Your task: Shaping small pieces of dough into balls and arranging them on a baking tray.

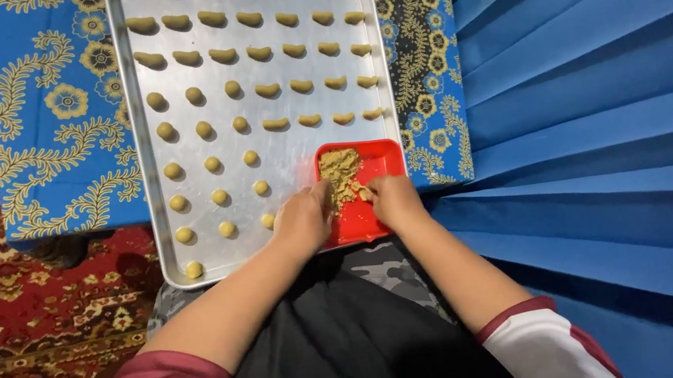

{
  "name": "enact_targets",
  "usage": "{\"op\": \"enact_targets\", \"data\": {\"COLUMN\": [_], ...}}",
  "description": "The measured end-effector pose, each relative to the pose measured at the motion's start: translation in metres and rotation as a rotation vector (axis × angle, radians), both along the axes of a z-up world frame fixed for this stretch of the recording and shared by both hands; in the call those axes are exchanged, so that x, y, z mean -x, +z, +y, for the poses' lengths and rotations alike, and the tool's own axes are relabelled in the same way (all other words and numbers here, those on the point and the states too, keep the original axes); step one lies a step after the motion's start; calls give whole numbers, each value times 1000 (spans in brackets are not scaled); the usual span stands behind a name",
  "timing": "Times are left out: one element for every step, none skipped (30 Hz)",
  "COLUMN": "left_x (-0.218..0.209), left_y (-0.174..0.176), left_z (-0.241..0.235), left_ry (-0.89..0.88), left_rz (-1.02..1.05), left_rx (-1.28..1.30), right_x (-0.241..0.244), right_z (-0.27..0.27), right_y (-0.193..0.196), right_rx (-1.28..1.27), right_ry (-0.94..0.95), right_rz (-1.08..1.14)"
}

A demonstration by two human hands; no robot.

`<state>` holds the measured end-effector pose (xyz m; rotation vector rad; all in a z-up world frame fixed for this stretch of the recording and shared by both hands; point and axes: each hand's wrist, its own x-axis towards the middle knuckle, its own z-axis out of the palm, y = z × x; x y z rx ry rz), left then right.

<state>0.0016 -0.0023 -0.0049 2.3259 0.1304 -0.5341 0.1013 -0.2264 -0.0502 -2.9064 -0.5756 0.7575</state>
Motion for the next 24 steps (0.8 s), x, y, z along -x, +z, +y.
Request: {"op": "enact_targets", "data": {"left_x": [0, -1, 1, 0, -1, -1, 0, -2, 1, 0, 0, 2, 5, 6, 5, 4, 4, 3, 2, 2, 3, 2, 1, 0], "left_y": [0, 0, 2, 3, 5, 4, 4, 3, 3, 3, 3, 8, 11, 15, 16, 16, 17, 15, 14, 12, 12, 12, 11, 9], "left_z": [0, -1, 0, 0, 0, -1, -2, -2, -5, -6, -6, -5, -4, -3, -2, -1, -1, 0, 1, 1, 1, 2, 3, 2], "left_ry": [-1, -5, -6, -9, -13, -18, -11, -3, -7, -5, -3, -5, -8, -4, 1, -2, -5, -7, -10, -15, -18, -40, -62, -57], "left_rz": [8, 16, 21, 13, 5, 10, 1, -14, -15, -5, 5, 4, -4, -12, -13, 2, 18, 18, 16, 14, 14, 16, 17, 20], "left_rx": [-6, -12, -14, -9, -5, -4, -15, -27, -28, -37, -46, -47, -39, -32, -32, -33, -34, -35, -30, -25, -27, -39, -51, -52], "right_x": [2, 5, 5, 4, 2, 0, -2, -7, -3, -5, -7, -5, -4, -4, -2, 2, 5, 10, 15, 20, 23, 23, 23, 21], "right_z": [2, 3, 8, 12, 15, 18, 21, 25, 21, 21, 22, 18, 15, 13, 9, 4, -1, 1, 3, 4, 9, 14, 20, 18], "right_y": [2, 4, 7, 10, 13, 12, 12, 13, 10, 9, 7, 6, 5, 4, 5, 7, 8, 12, 17, 21, 28, 35, 42, 36], "right_rx": [20, 39, 37, 52, 67, 69, 63, 57, 57, 74, 91, 90, 40, -11, -12, -9, -6, -8, -31, -55, -58, -92, -127, -129], "right_ry": [41, 78, 78, 79, 81, 77, 52, 27, 23, 29, 35, 33, 3, -21, -16, 39, 93, 92, 141, 189, 185, 282, 380, 384], "right_rz": [-45, -89, -85, -74, -64, -58, -61, -69, -70, -75, -80, -82, -70, -58, -60, -81, -102, -102, -141, -180, -180, -163, -146, -144]}}
